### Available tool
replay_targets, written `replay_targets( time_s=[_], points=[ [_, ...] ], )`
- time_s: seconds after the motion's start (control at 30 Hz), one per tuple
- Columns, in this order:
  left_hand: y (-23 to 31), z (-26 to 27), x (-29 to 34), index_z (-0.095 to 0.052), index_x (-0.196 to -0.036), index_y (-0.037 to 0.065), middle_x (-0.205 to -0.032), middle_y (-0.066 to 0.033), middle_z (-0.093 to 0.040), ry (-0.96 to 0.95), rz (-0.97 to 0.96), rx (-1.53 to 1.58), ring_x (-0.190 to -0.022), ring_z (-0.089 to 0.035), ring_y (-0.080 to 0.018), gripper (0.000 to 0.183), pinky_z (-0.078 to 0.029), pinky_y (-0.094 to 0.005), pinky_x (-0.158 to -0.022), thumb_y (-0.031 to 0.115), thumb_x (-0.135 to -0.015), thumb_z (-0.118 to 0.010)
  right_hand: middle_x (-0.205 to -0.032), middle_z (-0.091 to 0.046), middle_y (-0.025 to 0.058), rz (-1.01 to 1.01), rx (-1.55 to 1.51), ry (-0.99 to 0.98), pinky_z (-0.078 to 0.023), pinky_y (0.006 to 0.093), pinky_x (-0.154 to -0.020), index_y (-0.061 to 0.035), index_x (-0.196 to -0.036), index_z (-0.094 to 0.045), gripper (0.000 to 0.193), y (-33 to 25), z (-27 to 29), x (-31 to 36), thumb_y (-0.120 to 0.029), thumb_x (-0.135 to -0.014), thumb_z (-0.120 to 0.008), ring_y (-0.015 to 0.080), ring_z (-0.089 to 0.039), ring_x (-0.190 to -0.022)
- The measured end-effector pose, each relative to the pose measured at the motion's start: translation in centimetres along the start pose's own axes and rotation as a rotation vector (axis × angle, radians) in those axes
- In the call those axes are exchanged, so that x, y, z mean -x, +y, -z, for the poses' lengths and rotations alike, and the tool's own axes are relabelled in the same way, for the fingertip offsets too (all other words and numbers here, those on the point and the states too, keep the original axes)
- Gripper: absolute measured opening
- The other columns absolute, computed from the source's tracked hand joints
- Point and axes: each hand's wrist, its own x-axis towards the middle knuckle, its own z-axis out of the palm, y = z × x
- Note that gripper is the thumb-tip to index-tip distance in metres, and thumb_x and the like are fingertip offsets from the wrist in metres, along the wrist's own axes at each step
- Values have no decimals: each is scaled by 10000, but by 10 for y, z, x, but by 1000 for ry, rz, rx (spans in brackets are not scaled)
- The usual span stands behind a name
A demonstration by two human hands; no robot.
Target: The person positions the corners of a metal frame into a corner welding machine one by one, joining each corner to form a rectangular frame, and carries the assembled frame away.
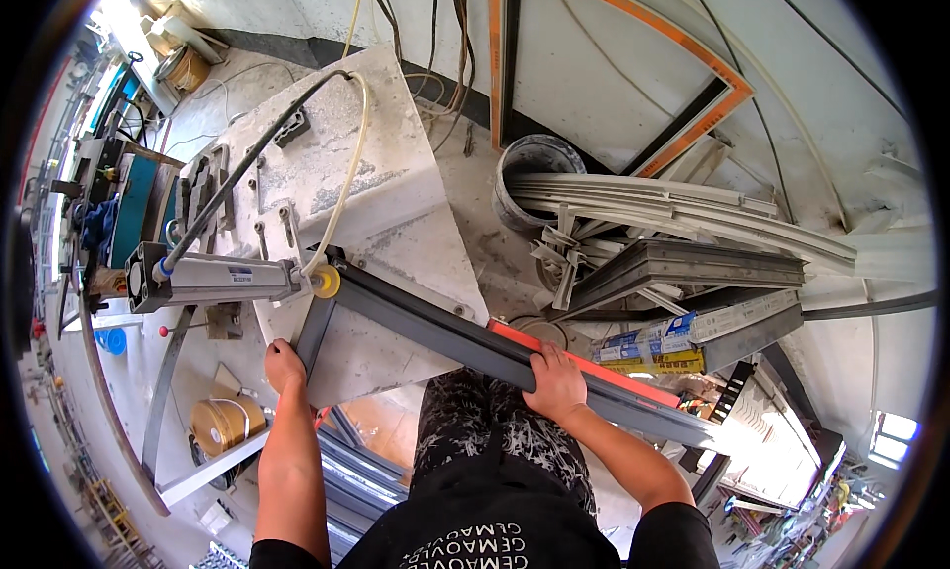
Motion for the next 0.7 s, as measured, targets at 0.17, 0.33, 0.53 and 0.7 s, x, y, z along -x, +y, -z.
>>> replay_targets(
  time_s=[0.17,0.33,0.53,0.7],
  points=[
    [1,0,2,-720,-1054,69,-1069,-228,-695,7,8,-2,-985,-636,-472,517,-497,-528,-860,442,-940,-380,-1374,-540,234,-8,-4,-20,-453,474,-1039,-16,-1123,-590,526,-1,2,0,-271,-691,-748,381,-514,-1296],
    [4,2,2,-721,-1059,76,-1076,-225,-695,-12,26,-13,-992,-635,-470,516,-496,-530,-864,443,-939,-378,-1359,-543,240,-2,-22,5,-449,474,-1048,-10,-1109,-592,517,-2,2,0,-242,-675,-751,391,-520,-1280],
    [4,2,2,-721,-1062,74,-1076,-225,-696,-14,27,-12,-992,-637,-468,517,-496,-530,-864,440,-941,-375,-1324,-552,245,0,-29,9,-444,471,-1056,3,-1103,-596,518,-1,2,0,-219,-662,-751,402,-526,-1260],
    [2,0,1,-720,-1060,63,-1074,-228,-696,-9,19,-9,-992,-638,-465,523,-496,-529,-862,438,-944,-375,-1408,-516,235,-19,-1,-59,-437,471,-1061,-19,-1148,-579,558,0,1,0,-288,-693,-759,380,-496,-1319]
  ],
)
